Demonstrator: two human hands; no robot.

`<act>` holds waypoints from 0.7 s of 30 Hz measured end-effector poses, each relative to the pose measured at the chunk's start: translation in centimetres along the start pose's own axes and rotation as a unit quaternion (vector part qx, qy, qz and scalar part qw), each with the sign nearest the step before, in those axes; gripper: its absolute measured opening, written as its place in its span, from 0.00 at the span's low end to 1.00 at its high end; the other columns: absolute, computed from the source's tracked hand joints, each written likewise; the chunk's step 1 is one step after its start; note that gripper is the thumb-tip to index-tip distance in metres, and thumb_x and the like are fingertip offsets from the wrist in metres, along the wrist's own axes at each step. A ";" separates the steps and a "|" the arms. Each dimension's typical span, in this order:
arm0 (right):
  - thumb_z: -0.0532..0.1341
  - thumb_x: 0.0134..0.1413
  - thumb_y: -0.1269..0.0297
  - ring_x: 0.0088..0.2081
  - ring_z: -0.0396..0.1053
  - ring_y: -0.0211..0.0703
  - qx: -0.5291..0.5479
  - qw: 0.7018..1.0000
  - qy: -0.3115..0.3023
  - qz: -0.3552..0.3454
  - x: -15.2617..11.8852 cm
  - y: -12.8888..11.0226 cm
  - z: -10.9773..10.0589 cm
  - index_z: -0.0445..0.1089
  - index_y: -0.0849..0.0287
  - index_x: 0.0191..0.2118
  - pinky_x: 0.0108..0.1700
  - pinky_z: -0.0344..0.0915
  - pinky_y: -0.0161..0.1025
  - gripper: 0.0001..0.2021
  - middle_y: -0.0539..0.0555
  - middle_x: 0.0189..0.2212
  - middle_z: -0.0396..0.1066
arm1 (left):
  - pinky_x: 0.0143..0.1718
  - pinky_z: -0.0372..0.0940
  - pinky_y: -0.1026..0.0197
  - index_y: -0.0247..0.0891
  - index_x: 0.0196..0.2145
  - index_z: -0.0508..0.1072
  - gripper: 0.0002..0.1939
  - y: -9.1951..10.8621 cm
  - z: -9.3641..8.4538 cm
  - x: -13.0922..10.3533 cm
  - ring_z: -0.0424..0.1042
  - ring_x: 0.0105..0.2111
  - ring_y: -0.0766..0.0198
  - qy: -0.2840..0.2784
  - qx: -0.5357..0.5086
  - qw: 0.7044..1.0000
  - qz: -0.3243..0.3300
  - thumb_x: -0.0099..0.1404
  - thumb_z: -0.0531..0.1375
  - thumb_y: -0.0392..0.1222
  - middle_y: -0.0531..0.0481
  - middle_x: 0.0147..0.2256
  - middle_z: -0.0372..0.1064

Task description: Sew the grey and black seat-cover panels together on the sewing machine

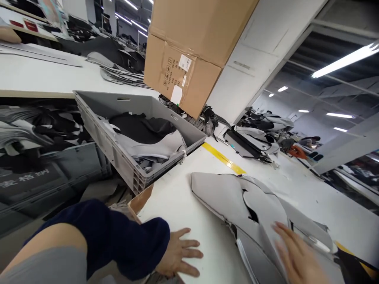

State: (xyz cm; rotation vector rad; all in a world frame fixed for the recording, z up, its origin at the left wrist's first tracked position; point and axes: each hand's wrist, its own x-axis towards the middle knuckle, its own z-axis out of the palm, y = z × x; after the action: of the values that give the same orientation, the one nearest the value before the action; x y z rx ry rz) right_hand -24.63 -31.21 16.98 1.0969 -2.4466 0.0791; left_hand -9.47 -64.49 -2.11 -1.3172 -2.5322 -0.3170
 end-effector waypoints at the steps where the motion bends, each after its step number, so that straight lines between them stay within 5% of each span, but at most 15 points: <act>1: 0.51 0.60 0.52 0.55 0.65 0.54 0.003 0.998 -0.024 -0.051 1.0 -1.9 1.8 0.65 0.50 0.57 0.54 0.65 0.51 0.22 0.55 0.58 0.63 | 0.61 0.50 0.39 0.52 0.64 0.52 0.42 0.0 -0.4 0.0 0.45 0.65 0.52 -0.003 0.007 1.000 0.001 0.54 0.63 0.53 0.51 0.67 0.39; 5: 0.50 0.62 0.53 0.59 0.61 0.54 -0.012 0.989 -0.084 -0.124 3.1 -6.3 9.0 0.57 0.47 0.63 0.51 0.66 0.55 0.24 0.52 0.61 0.58 | 0.61 0.50 0.40 0.51 0.64 0.50 0.37 0.2 -1.5 0.0 0.42 0.66 0.55 -0.005 0.053 0.999 0.006 0.61 0.57 0.56 0.53 0.67 0.38; 7: 0.46 0.64 0.54 0.57 0.65 0.49 0.019 0.989 -0.105 -0.101 2.9 -5.4 12.0 0.55 0.50 0.64 0.47 0.70 0.48 0.24 0.53 0.61 0.59 | 0.62 0.50 0.42 0.50 0.63 0.53 0.32 0.4 -1.3 0.0 0.42 0.66 0.57 -0.005 0.077 0.997 0.002 0.63 0.52 0.57 0.56 0.66 0.40; 10: 0.44 0.65 0.54 0.54 0.68 0.46 0.065 0.991 -0.071 -0.095 2.3 -2.2 15.3 0.65 0.54 0.58 0.44 0.71 0.41 0.23 0.53 0.57 0.64 | 0.62 0.50 0.42 0.54 0.59 0.62 0.27 0.7 -0.5 0.0 0.45 0.65 0.54 -0.007 0.100 0.994 -0.038 0.64 0.50 0.56 0.59 0.65 0.45; 14: 0.45 0.65 0.55 0.49 0.72 0.44 0.108 0.987 -0.008 -0.114 1.8 0.4 17.5 0.74 0.53 0.48 0.42 0.72 0.39 0.22 0.50 0.50 0.71 | 0.59 0.54 0.40 0.60 0.54 0.67 0.22 0.8 0.0 0.2 0.52 0.63 0.50 -0.028 0.157 0.983 -0.090 0.63 0.53 0.55 0.58 0.62 0.53; 18: 0.46 0.64 0.55 0.47 0.73 0.44 0.142 0.984 0.019 -0.105 1.4 0.3 17.9 0.75 0.52 0.46 0.42 0.72 0.40 0.21 0.48 0.48 0.73 | 0.58 0.54 0.38 0.53 0.57 0.65 0.24 0.5 -0.4 0.3 0.43 0.66 0.52 -0.043 0.221 0.973 -0.041 0.66 0.46 0.53 0.54 0.65 0.46; 21: 0.46 0.64 0.53 0.48 0.73 0.45 0.175 0.981 0.018 -0.084 1.2 0.0 17.8 0.74 0.53 0.46 0.44 0.71 0.44 0.21 0.48 0.48 0.73 | 0.59 0.48 0.32 0.49 0.61 0.60 0.31 0.3 -0.3 0.4 0.38 0.66 0.49 -0.033 0.210 0.977 -0.024 0.64 0.44 0.60 0.50 0.66 0.44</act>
State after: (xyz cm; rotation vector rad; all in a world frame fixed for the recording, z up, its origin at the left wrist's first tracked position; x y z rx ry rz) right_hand -32.13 -36.23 1.54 1.4332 -2.3517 0.4859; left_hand -9.42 -64.13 -1.65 -1.1174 -2.4989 0.2492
